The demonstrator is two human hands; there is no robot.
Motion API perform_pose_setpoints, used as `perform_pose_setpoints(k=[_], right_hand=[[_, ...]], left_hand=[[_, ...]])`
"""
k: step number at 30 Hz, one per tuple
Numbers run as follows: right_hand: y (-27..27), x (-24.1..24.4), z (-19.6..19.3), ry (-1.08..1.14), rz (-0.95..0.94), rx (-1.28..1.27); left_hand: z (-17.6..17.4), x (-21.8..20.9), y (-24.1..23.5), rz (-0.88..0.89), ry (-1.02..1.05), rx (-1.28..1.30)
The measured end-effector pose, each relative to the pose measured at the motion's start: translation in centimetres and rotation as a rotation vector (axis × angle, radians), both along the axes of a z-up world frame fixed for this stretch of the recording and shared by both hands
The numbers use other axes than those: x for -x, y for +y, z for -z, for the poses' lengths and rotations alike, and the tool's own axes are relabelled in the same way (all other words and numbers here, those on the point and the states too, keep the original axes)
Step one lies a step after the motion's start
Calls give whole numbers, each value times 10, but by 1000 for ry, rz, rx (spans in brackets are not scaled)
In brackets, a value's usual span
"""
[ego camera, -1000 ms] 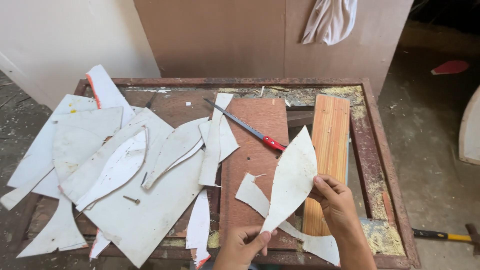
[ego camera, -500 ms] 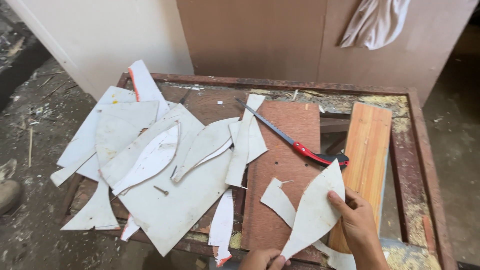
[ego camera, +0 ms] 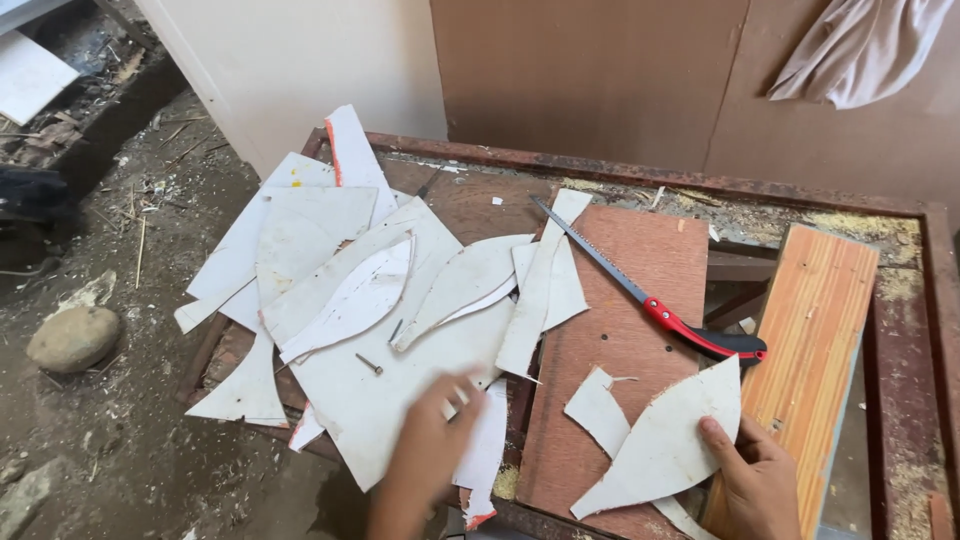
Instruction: The person uses a hand saw and a utility knife to cut out curved shapes from a white board material on a workbench, following pre-marked lines.
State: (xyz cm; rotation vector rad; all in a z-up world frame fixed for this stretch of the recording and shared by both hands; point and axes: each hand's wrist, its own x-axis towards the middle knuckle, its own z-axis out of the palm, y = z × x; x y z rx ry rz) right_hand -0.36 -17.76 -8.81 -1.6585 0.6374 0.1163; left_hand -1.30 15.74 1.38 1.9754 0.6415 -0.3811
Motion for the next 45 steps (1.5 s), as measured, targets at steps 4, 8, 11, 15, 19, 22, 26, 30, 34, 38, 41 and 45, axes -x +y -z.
perform_pose_setpoints(k=[4,8,11,15,19,22,26,30,34,38,41,45], right_hand=[[-4,3,11,-94,-14,-25],[1,1,-4,-33,13,-45],[2,3,-3,-23,42,-89],[2,2,0,-53,44,-134],[-4,7,9,-77,30,-132],[-3,7,13,-101,39,-158],[0,7,7,-110,25,-126],[-7,10,19,-159,-15,-50],[-3,11,11,-118,-19,11],[-4,12,10,-137,-23,-9],[1,11,3,-131,-24,-27],[-3,12,6,-109,20,-49]], left_hand=[[71,-58,123,89,-404,-593],[62,-94,171,250,-16,-715],[39,-98,163,204,-1,-660],[4,-85,147,41,-140,-564],[12,-81,175,-59,-286,-604],[-12,-73,173,-176,-259,-496],[-12,-64,182,-229,-365,-204],[27,-62,215,-106,-543,38],[32,-66,208,-13,-658,34],[39,-77,179,157,-152,-467],[54,-74,174,301,11,-634],[40,-58,143,195,-233,-703]])
